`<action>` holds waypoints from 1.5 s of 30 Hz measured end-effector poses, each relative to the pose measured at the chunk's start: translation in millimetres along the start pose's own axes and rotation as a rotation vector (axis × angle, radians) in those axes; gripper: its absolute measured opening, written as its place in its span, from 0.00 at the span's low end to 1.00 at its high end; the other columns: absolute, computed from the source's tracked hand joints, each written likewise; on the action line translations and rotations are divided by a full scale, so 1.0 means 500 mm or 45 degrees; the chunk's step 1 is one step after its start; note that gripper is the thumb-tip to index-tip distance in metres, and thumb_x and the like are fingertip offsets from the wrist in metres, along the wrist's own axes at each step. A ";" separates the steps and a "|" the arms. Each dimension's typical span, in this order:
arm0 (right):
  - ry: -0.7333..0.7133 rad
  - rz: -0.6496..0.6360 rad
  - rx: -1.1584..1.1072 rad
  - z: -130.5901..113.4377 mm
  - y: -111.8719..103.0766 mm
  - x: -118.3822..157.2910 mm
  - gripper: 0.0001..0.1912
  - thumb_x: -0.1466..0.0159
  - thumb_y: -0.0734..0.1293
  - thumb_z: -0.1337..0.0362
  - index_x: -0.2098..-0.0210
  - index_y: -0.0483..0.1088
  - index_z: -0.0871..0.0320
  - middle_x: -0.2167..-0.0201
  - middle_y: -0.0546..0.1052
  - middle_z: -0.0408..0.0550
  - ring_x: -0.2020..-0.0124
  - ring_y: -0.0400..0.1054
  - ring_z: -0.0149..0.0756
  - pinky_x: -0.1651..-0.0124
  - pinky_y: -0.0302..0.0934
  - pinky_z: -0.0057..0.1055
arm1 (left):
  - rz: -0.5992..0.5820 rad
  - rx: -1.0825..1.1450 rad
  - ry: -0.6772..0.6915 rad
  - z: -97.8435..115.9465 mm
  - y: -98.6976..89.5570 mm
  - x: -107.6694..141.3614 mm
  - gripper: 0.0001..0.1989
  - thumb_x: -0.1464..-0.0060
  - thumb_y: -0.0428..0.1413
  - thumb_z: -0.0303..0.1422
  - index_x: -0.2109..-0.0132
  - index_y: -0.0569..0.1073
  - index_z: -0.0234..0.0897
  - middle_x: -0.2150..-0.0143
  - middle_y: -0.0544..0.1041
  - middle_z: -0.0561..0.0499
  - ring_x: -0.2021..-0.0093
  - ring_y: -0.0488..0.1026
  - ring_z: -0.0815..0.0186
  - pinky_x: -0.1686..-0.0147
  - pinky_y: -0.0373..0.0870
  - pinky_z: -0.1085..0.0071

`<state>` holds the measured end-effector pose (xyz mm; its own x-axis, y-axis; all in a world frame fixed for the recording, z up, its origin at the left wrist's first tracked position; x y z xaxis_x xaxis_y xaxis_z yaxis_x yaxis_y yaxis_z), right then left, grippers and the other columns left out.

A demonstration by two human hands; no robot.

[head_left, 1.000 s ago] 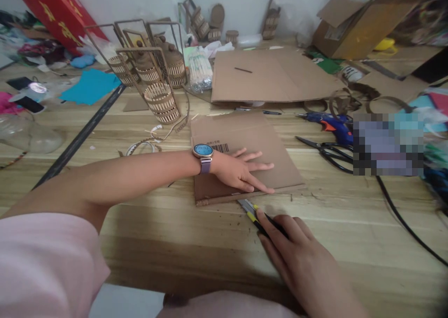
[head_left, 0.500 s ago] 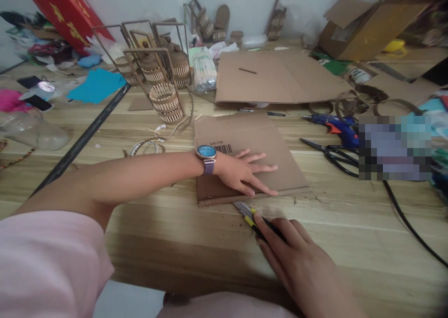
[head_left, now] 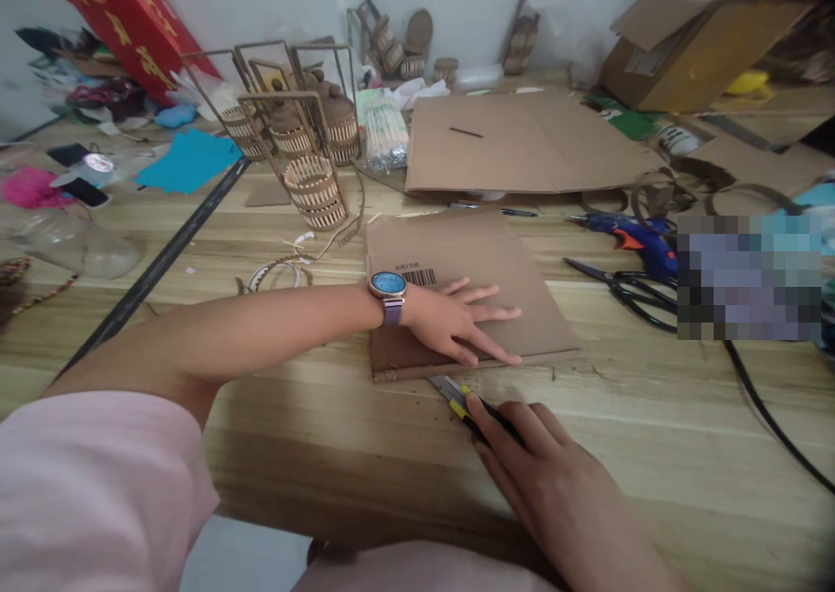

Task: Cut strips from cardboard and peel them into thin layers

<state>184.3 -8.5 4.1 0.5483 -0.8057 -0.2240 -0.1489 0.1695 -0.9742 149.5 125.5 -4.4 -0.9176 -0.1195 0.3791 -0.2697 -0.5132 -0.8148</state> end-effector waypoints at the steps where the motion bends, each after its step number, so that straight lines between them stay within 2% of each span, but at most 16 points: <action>1: -0.006 0.007 -0.004 -0.001 -0.002 0.000 0.21 0.28 0.56 0.63 0.38 0.65 0.60 0.61 0.76 0.52 0.61 0.72 0.38 0.63 0.73 0.33 | 0.008 -0.001 0.005 0.001 -0.001 0.000 0.25 0.37 0.52 0.43 0.34 0.62 0.62 0.24 0.39 0.62 0.26 0.26 0.47 0.34 0.24 0.38; 7: -0.018 0.032 -0.024 -0.002 -0.001 -0.002 0.21 0.28 0.55 0.65 0.39 0.67 0.59 0.62 0.76 0.53 0.63 0.71 0.38 0.66 0.73 0.33 | 0.068 0.051 0.004 0.000 -0.008 0.002 0.24 0.39 0.54 0.41 0.37 0.66 0.62 0.25 0.45 0.64 0.26 0.29 0.47 0.34 0.25 0.38; 11: -0.021 0.032 -0.005 -0.006 0.002 -0.006 0.21 0.29 0.55 0.66 0.39 0.67 0.59 0.61 0.75 0.53 0.61 0.71 0.38 0.64 0.72 0.32 | 0.066 0.057 -0.002 0.001 -0.008 0.002 0.24 0.39 0.55 0.42 0.37 0.66 0.63 0.25 0.45 0.64 0.25 0.29 0.47 0.33 0.25 0.39; 16: -0.063 0.099 0.062 -0.019 -0.003 -0.018 0.20 0.29 0.54 0.67 0.43 0.69 0.62 0.66 0.74 0.52 0.65 0.70 0.38 0.71 0.69 0.30 | 0.016 0.028 -0.027 -0.003 -0.001 0.001 0.25 0.38 0.52 0.43 0.35 0.63 0.63 0.24 0.41 0.66 0.25 0.26 0.50 0.33 0.23 0.41; 20: -0.065 0.077 0.038 -0.024 0.002 -0.021 0.20 0.29 0.54 0.68 0.41 0.67 0.60 0.63 0.75 0.51 0.64 0.70 0.37 0.70 0.69 0.29 | 0.075 0.052 0.017 0.000 -0.006 0.001 0.24 0.39 0.54 0.42 0.36 0.66 0.63 0.25 0.45 0.64 0.25 0.29 0.47 0.33 0.26 0.38; 25: -0.059 0.130 0.066 -0.033 -0.003 -0.031 0.19 0.31 0.57 0.69 0.44 0.68 0.61 0.67 0.74 0.50 0.67 0.70 0.39 0.74 0.66 0.30 | 0.090 0.056 0.000 -0.002 -0.009 0.001 0.24 0.40 0.55 0.42 0.38 0.67 0.64 0.25 0.46 0.64 0.25 0.30 0.46 0.33 0.27 0.37; 29: -0.092 0.132 0.065 -0.043 -0.002 -0.030 0.20 0.31 0.53 0.71 0.44 0.68 0.61 0.66 0.73 0.50 0.66 0.70 0.38 0.71 0.67 0.30 | 0.049 0.022 -0.007 0.000 -0.004 0.001 0.24 0.39 0.53 0.44 0.36 0.65 0.63 0.25 0.43 0.65 0.25 0.28 0.48 0.32 0.25 0.40; 38: -0.146 0.098 0.019 -0.057 -0.001 -0.030 0.21 0.32 0.56 0.71 0.41 0.67 0.60 0.65 0.74 0.50 0.65 0.70 0.39 0.69 0.67 0.32 | 0.043 0.018 -0.022 -0.006 -0.002 0.000 0.25 0.39 0.54 0.45 0.35 0.63 0.65 0.25 0.42 0.68 0.25 0.27 0.51 0.32 0.24 0.43; 42: -0.204 0.136 -0.062 -0.061 -0.011 -0.023 0.19 0.30 0.55 0.69 0.44 0.70 0.56 0.65 0.76 0.49 0.65 0.70 0.39 0.63 0.68 0.35 | 0.063 -0.054 -0.022 0.006 -0.005 0.004 0.25 0.38 0.53 0.44 0.34 0.63 0.61 0.24 0.43 0.61 0.25 0.29 0.46 0.33 0.30 0.36; 45: -0.174 0.196 -0.095 -0.049 -0.021 -0.013 0.19 0.29 0.54 0.68 0.46 0.72 0.51 0.63 0.78 0.48 0.64 0.72 0.39 0.63 0.68 0.35 | 0.150 -0.162 -0.053 0.033 -0.006 0.015 0.26 0.37 0.53 0.45 0.33 0.65 0.52 0.25 0.49 0.51 0.26 0.38 0.43 0.33 0.42 0.38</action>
<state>161.9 -18.9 16.4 0.6202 -0.6884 -0.3761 -0.2970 0.2378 -0.9248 148.2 112.3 8.2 -0.9330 -0.2089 0.2932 -0.1981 -0.3819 -0.9027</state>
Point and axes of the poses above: each hand's wrist, its own x-axis away from the middle knuckle, its own y-axis out of the palm, z = x × y, the point moved 9 cm from there along -x, towards the middle knuckle
